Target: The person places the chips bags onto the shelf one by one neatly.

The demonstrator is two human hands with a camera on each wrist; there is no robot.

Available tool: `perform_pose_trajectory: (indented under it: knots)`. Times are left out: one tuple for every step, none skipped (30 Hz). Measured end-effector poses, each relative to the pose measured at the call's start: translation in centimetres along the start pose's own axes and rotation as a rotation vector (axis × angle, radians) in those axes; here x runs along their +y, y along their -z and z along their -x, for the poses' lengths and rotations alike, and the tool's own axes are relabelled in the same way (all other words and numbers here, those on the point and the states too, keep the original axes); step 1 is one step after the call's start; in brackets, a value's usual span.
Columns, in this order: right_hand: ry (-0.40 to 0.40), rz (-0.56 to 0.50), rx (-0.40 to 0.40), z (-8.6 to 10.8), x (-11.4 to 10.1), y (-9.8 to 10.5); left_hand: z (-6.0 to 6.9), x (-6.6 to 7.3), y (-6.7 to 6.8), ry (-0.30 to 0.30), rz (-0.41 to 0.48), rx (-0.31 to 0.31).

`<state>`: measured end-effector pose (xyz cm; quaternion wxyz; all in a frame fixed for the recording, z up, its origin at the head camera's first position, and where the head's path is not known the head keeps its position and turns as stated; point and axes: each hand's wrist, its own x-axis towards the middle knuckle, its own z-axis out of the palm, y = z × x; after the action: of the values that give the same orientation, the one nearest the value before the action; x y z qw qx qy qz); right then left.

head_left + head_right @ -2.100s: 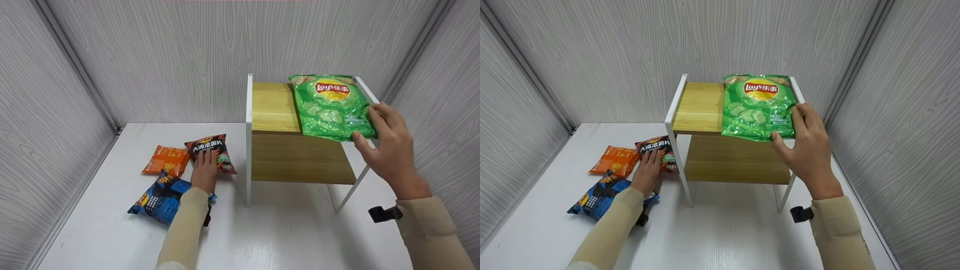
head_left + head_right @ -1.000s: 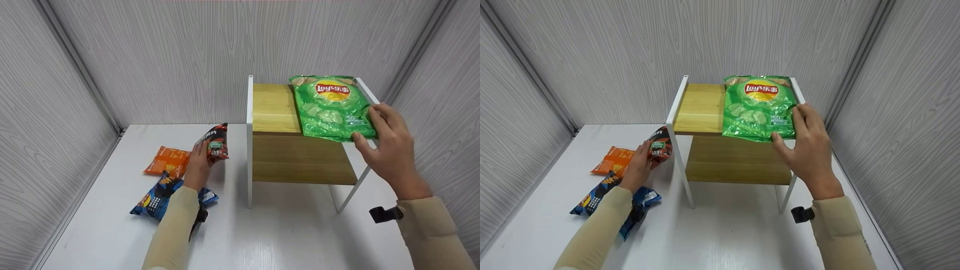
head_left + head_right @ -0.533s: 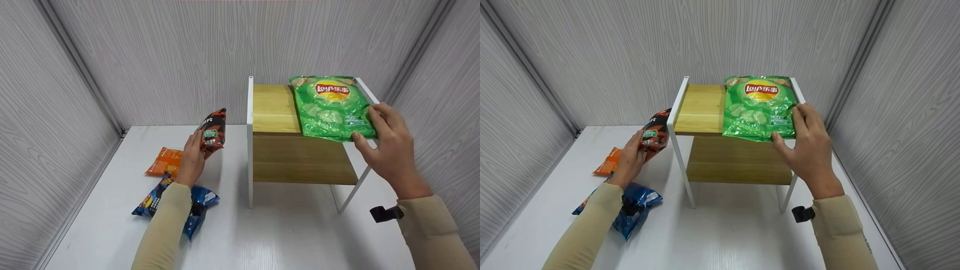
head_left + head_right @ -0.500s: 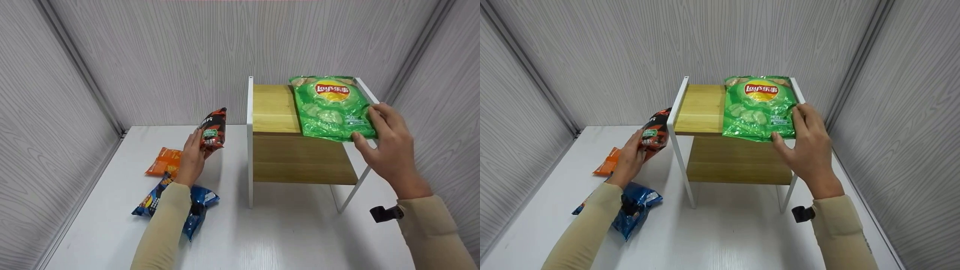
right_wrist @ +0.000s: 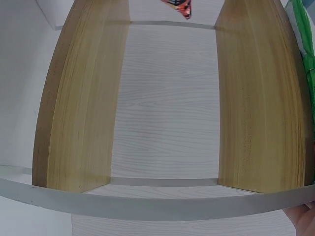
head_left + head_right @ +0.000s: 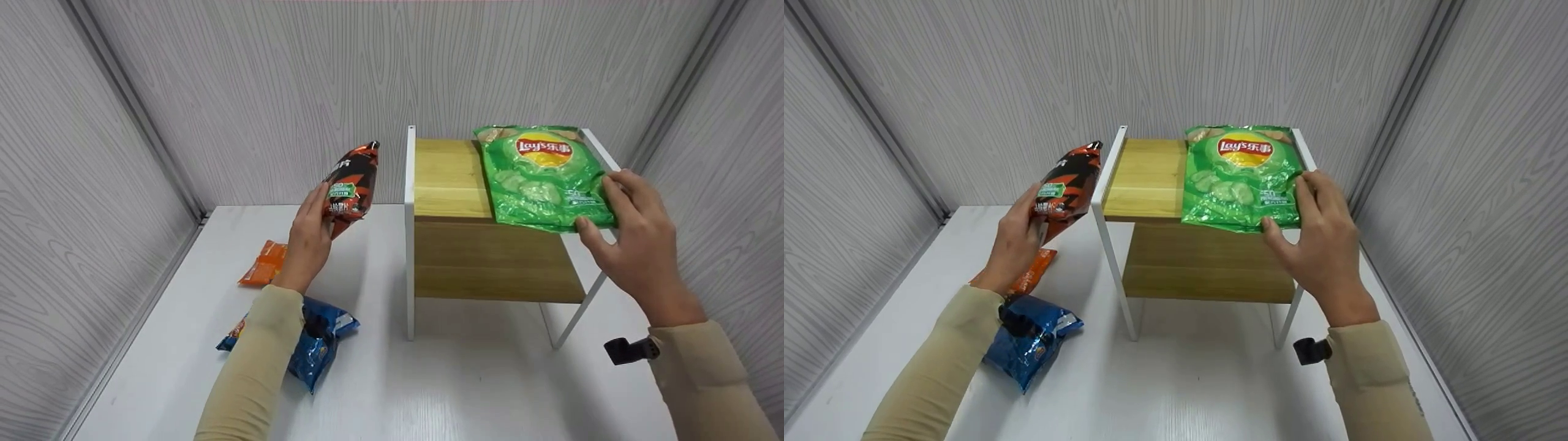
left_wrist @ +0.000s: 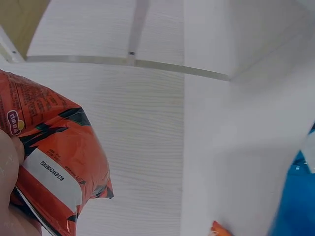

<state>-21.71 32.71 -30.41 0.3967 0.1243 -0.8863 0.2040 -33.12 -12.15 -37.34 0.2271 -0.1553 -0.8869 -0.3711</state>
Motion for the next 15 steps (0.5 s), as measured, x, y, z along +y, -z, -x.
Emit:
perform_pose_trajectory:
  knots:
    - [0.000,0.002,-0.001,0.0,0.0,0.0,-0.1,0.2,0.2,-0.008,0.002,0.009]
    - [0.000,0.004,-0.001,0.0,0.0,0.0,-0.3,0.5,0.5,-0.014,0.005,0.019]
    - [0.001,0.005,-0.002,0.0,0.0,0.0,-0.4,0.7,0.7,-0.018,0.009,0.030]
    - [0.001,0.005,-0.002,0.0,-0.1,-0.1,-0.5,0.9,0.9,-0.022,0.015,0.041]
    - [0.001,0.007,-0.003,0.0,-0.1,-0.1,-0.6,1.1,1.2,-0.025,0.021,0.050]
    - [0.003,0.007,-0.003,0.0,-0.1,-0.1,-0.7,1.4,1.4,-0.027,0.019,0.062]
    - [0.004,0.007,-0.004,0.0,-0.1,-0.1,-0.9,1.7,1.7,-0.031,0.019,0.071]
    - [0.004,0.002,-0.003,0.0,-0.1,-0.1,-1.0,2.0,1.9,-0.036,0.024,0.078]
    - [0.006,0.002,-0.002,0.0,-0.1,-0.1,-1.2,2.2,2.1,-0.045,0.029,0.085]
    - [0.006,0.001,-0.001,0.0,-0.1,-0.1,-1.4,2.5,2.4,-0.058,0.036,0.091]
    - [0.006,0.000,0.000,0.0,-0.1,-0.1,-1.5,2.8,2.6,-0.071,0.039,0.098]
    - [0.008,0.001,0.000,0.0,-0.1,-0.1,-1.7,3.2,2.7,-0.087,0.043,0.105]
    - [0.007,-0.001,0.001,0.0,-0.1,-0.1,-1.9,3.5,2.9,-0.105,0.047,0.112]
    - [0.007,-0.002,0.002,0.0,-0.1,-0.1,-2.1,3.8,3.0,-0.123,0.052,0.119]
    - [0.007,0.000,0.004,0.0,-0.1,-0.1,-2.3,4.1,3.2,-0.145,0.052,0.128]
